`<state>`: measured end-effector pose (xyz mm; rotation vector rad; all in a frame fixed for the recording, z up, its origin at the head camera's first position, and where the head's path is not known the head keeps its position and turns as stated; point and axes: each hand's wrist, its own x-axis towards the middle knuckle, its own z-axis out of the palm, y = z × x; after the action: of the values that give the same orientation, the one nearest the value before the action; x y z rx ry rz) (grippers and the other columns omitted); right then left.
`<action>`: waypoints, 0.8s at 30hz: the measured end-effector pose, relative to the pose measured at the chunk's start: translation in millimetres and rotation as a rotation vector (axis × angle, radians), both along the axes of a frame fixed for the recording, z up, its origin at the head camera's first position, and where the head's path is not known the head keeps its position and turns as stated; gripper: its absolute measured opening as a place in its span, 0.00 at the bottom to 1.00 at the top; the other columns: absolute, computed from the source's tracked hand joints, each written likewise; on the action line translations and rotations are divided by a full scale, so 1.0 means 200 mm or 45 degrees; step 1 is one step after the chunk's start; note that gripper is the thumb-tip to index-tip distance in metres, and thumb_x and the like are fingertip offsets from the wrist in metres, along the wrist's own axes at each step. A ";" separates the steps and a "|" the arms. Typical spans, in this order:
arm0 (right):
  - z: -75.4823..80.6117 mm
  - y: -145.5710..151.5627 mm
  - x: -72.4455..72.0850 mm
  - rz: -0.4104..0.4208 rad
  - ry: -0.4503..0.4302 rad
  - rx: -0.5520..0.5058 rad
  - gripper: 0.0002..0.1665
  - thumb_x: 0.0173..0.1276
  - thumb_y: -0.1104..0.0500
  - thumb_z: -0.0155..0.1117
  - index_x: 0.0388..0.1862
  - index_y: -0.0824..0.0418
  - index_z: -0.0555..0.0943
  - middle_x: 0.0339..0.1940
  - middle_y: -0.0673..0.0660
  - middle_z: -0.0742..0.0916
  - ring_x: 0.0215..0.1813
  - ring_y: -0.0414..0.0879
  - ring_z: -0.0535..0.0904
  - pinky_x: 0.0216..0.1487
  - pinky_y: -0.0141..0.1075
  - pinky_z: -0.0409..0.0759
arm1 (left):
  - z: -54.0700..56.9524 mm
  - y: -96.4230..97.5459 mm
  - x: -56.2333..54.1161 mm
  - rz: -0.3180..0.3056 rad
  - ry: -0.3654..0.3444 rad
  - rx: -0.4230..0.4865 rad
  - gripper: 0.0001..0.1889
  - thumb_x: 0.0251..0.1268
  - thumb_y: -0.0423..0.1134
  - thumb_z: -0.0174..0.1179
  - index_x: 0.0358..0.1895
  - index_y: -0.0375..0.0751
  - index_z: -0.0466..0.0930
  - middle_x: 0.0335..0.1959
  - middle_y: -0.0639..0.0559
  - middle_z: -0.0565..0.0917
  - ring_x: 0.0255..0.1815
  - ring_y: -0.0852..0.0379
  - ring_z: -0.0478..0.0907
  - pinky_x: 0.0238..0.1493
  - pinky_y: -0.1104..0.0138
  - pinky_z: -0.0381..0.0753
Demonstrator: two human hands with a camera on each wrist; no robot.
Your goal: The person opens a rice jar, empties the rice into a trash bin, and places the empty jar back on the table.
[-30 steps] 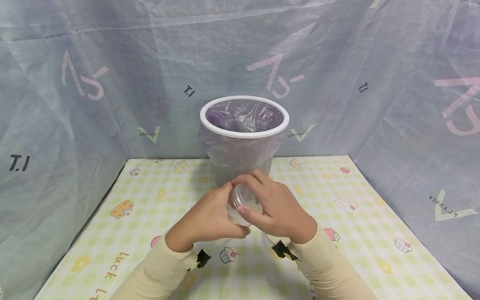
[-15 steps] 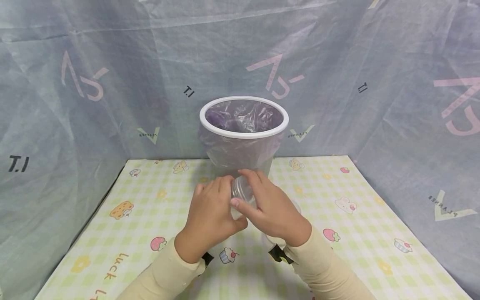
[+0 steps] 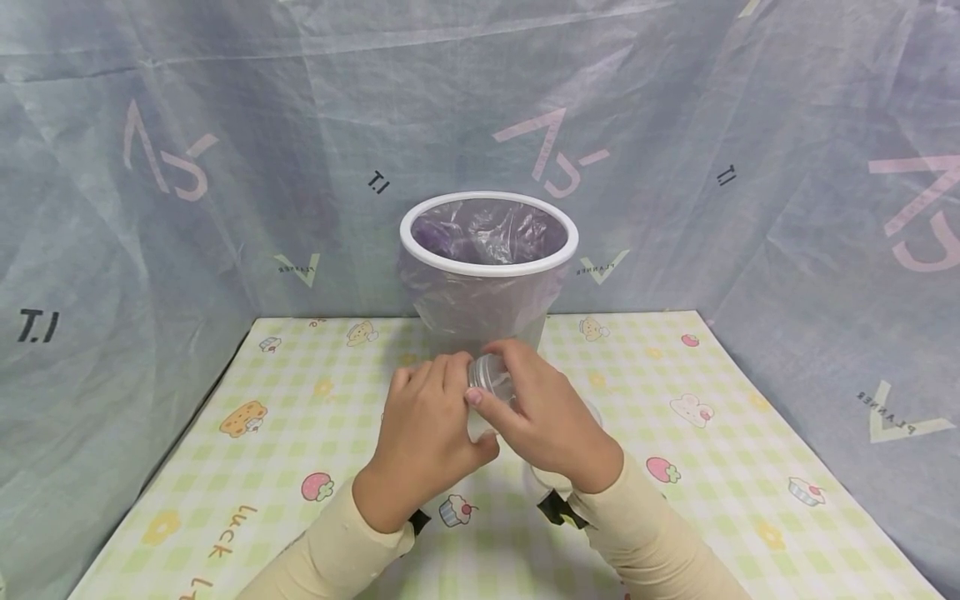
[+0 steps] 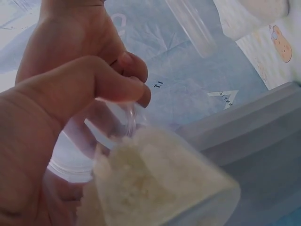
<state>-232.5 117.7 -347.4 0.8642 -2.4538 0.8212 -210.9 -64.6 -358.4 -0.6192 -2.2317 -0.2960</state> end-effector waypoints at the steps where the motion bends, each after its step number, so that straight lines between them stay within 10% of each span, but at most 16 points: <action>1: 0.00 0.00 0.00 -0.003 0.009 0.007 0.32 0.77 0.34 0.55 0.67 0.53 0.70 0.54 0.48 0.81 0.48 0.43 0.80 0.49 0.41 0.81 | 0.00 0.00 0.00 -0.007 -0.019 0.005 0.41 0.30 0.52 0.75 0.55 0.36 0.78 0.43 0.49 0.84 0.38 0.49 0.82 0.40 0.57 0.72; 24: 0.03 0.03 -0.01 0.118 0.234 0.078 0.30 0.69 0.37 0.59 0.65 0.47 0.75 0.54 0.44 0.80 0.41 0.39 0.79 0.40 0.37 0.81 | 0.05 -0.05 -0.01 -0.227 -0.533 0.191 0.43 0.32 0.53 0.77 0.59 0.42 0.74 0.44 0.61 0.83 0.41 0.63 0.80 0.45 0.62 0.70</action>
<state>-234.1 122.9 -341.6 1.0343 -2.3032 0.6690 -212.3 -74.7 -348.0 -0.7278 -2.5212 -0.7346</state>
